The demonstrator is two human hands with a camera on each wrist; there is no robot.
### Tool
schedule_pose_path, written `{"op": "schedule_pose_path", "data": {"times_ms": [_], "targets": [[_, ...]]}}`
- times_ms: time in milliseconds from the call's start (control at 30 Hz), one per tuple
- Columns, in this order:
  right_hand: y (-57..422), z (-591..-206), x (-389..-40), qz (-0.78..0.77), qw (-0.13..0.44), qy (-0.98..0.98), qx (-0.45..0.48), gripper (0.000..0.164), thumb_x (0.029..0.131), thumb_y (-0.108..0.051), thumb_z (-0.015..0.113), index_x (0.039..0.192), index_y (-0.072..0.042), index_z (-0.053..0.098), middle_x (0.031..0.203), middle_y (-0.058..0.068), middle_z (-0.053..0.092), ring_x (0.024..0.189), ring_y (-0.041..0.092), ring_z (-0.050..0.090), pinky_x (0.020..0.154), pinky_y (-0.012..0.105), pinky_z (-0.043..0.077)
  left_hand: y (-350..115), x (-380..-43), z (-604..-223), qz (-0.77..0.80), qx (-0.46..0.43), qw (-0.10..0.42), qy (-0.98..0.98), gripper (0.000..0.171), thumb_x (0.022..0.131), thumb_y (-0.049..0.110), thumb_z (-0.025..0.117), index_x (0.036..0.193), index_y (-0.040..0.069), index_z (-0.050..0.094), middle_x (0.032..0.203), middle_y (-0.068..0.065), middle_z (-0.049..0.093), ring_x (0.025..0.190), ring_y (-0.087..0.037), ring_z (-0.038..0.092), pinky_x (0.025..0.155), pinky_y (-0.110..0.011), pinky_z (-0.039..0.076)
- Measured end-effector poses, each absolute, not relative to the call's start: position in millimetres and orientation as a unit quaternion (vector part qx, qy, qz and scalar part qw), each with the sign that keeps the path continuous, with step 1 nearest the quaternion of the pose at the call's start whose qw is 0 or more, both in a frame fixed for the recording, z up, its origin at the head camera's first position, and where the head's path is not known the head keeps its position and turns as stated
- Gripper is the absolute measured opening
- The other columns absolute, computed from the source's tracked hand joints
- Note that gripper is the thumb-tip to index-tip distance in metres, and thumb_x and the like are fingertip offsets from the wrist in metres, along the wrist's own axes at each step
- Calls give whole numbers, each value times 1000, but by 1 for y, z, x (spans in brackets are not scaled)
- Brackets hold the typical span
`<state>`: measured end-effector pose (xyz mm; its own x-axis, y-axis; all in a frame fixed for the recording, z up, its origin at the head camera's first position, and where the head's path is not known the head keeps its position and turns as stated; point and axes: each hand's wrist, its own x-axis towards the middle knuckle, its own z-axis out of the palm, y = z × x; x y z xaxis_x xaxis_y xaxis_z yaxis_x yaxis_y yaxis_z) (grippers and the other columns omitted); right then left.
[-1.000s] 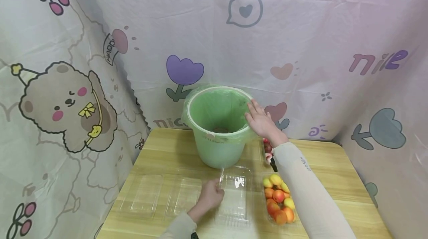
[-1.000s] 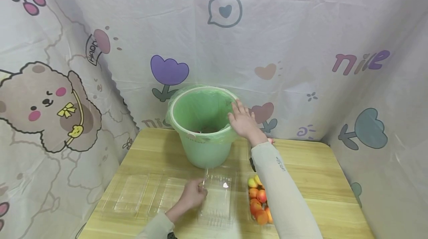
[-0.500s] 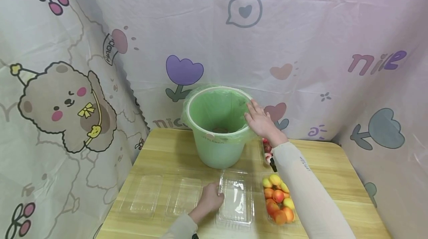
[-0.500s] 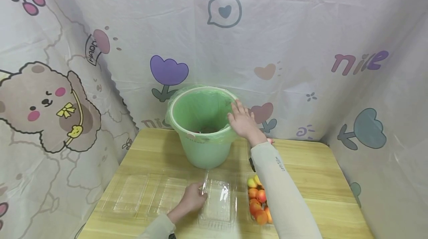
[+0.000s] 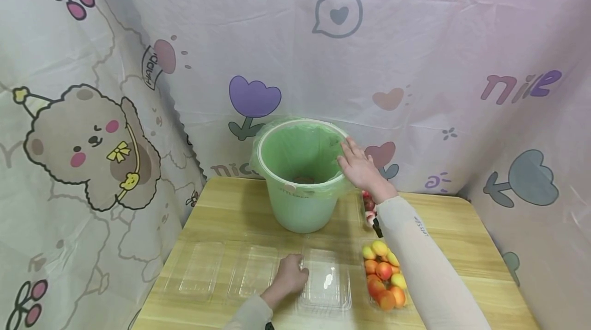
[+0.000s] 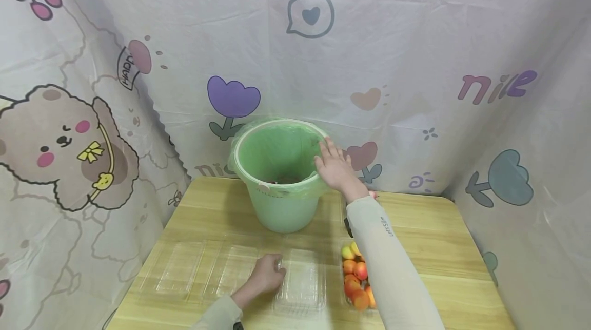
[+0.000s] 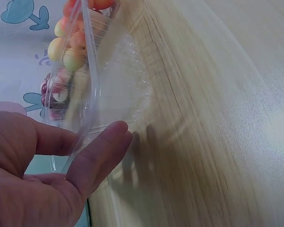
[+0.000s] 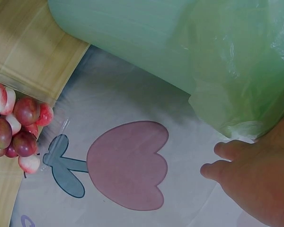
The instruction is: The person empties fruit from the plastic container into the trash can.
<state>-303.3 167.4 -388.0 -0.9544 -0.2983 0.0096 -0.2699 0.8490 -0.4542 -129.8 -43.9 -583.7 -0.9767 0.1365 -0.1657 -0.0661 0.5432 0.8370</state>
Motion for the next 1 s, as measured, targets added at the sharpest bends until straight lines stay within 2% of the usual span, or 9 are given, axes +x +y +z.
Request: {"op": "schedule_pose_path", "data": {"times_ms": [200,433,600,667,800,833,867,933,1000], "targets": [[168,-388,-302,-233,30,961,-148,67,113,-44,22,170,-8,14,179,9,-5,163,47,6,128,73,2,-45,-129,-580,462,22,102,881,50,88,-1,66,134,-20,58,134,-42,61,70,-24,63,81,-48,62],[167,-387,-302,-233,27,960,-150,68,113,-43,22,169,-7,15,179,10,-4,162,49,7,127,73,3,-44,-128,-578,469,13,113,876,53,91,1,66,138,-20,54,134,-44,59,55,-16,51,57,-32,54],[167,-388,-302,-233,29,961,-149,68,113,-44,22,170,-8,15,179,10,-4,162,49,7,128,73,2,-45,-129,-578,462,23,105,880,53,90,1,68,136,-22,54,135,-44,59,79,-27,68,69,-37,60],[167,-388,-302,-233,30,961,-148,68,113,-44,22,170,-8,14,179,10,-4,162,49,7,128,72,2,-45,-128,-578,464,23,104,879,54,90,2,69,137,-22,54,128,-43,63,67,-23,65,70,-39,61],[167,-388,-303,-232,30,961,-150,68,113,-44,22,170,-8,14,179,10,-5,162,48,6,128,73,2,-45,-127,-578,468,18,107,877,56,93,8,70,138,-22,53,91,-36,71,44,-12,43,86,-49,63],[167,-388,-303,-231,29,961,-151,68,113,-44,21,170,-8,14,179,10,-5,162,48,6,128,73,2,-44,-126,-578,467,18,104,878,56,94,9,71,138,-22,53,88,-35,71,44,-12,42,90,-53,62],[167,-388,-303,-232,28,961,-151,68,113,-44,21,170,-8,14,179,10,-5,162,48,6,128,73,2,-45,-127,-577,463,20,97,881,56,94,10,71,136,-22,54,87,-35,71,47,-16,51,96,-56,59],[167,-388,-302,-232,27,961,-151,68,113,-44,22,170,-7,14,179,10,-4,163,48,7,128,73,2,-45,-127,-577,461,17,94,882,56,96,12,70,137,-22,54,77,-27,70,48,-17,51,87,-51,63],[167,-389,-302,-232,26,960,-152,68,113,-44,22,170,-7,14,179,10,-4,163,47,7,128,73,3,-46,-128,-577,466,16,92,880,56,97,13,69,138,-21,53,67,-16,67,47,-15,50,62,-40,63]]}}
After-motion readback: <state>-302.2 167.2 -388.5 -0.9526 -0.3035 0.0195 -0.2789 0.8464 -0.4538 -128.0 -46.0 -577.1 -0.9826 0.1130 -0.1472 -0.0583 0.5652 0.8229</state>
